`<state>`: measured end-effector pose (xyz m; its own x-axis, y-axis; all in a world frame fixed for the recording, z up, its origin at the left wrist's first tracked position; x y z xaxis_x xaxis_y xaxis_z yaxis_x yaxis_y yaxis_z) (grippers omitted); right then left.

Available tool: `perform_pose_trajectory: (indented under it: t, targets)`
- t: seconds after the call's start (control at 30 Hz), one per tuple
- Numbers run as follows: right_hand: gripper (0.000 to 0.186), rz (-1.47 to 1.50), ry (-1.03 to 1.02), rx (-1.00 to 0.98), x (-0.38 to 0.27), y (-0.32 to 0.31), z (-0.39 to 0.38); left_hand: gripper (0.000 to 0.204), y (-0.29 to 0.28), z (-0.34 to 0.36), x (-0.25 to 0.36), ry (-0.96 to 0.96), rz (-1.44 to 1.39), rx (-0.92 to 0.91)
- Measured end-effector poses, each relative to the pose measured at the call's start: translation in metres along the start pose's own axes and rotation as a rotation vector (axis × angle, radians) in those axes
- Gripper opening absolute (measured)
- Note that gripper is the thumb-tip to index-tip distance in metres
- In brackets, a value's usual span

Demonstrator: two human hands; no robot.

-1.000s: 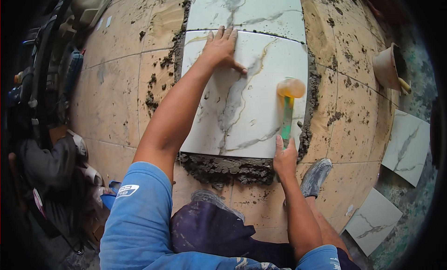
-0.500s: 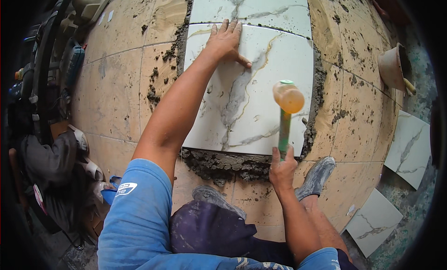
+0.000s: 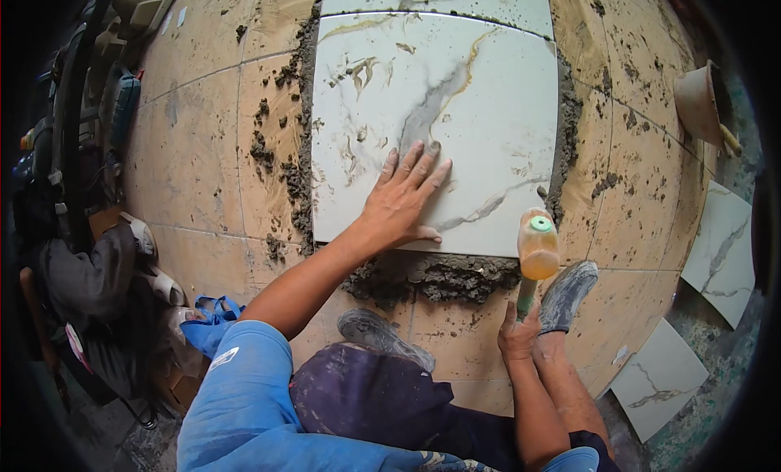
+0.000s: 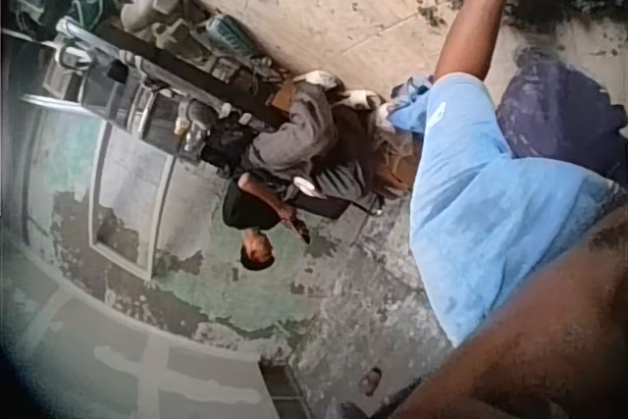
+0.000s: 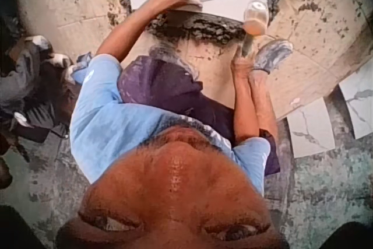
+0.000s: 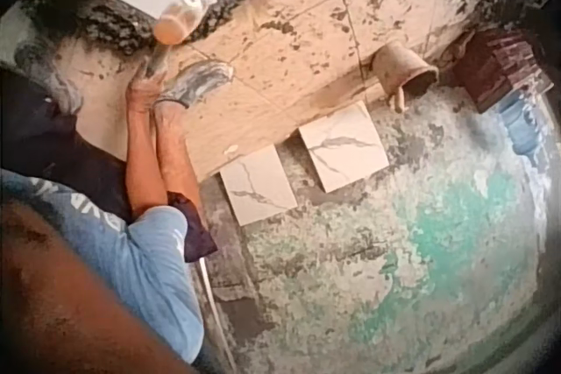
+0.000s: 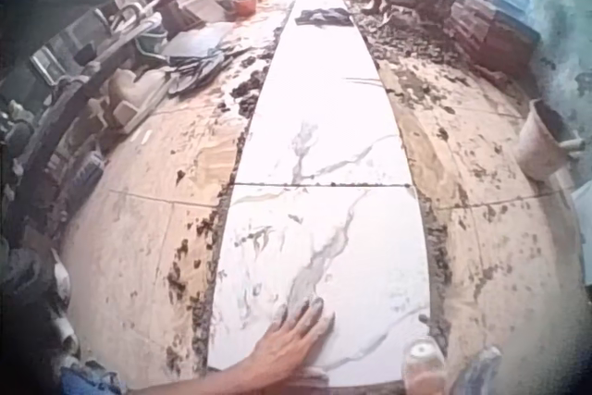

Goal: The person scoops mortar and spreads it onto the back of a tile using a trowel, places the tile onto the floor, and taps it into place using a mallet and by hand.

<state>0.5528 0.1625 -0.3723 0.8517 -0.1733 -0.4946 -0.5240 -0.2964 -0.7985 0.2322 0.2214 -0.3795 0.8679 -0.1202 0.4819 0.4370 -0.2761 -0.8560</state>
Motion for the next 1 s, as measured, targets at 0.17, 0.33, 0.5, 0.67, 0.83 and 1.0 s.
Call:
perform_pose_trajectory:
  t: [0.17,0.33,0.5,0.67,0.83,1.0]
  targets:
    - [0.045,-0.150,0.027,-0.002,0.010,-0.001,-0.001,0.118,0.005,-0.005,0.000,-0.019,0.020,0.054]
    - [0.047,-0.040,-0.288,0.143,-0.008,-0.016,-0.013,0.100,0.024,-0.026,0.016,-0.015,-0.075,-0.005]
    - [0.049,-0.266,-0.038,-0.059,0.011,0.008,-0.008,0.100,0.022,-0.029,0.014,-0.010,-0.094,0.078]
    - [0.052,0.046,-0.071,-0.033,-0.017,-0.004,-0.008,0.102,0.022,-0.032,0.013,-0.016,-0.091,0.078]
    - [0.050,0.001,-0.113,-0.050,-0.050,0.002,0.001,0.107,0.019,-0.031,0.012,-0.011,-0.140,0.093]
    - [0.045,-0.047,0.082,-0.174,-0.068,0.019,0.025,0.108,0.014,-0.025,0.019,-0.020,-0.070,0.032]
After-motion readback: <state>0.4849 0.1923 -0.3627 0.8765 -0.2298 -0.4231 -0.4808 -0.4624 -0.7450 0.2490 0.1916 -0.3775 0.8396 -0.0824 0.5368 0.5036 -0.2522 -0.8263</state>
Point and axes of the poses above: each hand's wrist, its own z-axis towards the middle knuckle, its own y-axis out of the palm, x = y × z, the point moved 9 cm from there along z, towards the middle knuckle, and after that the axes turned 6 degrees about y, right-handed, at the moved point
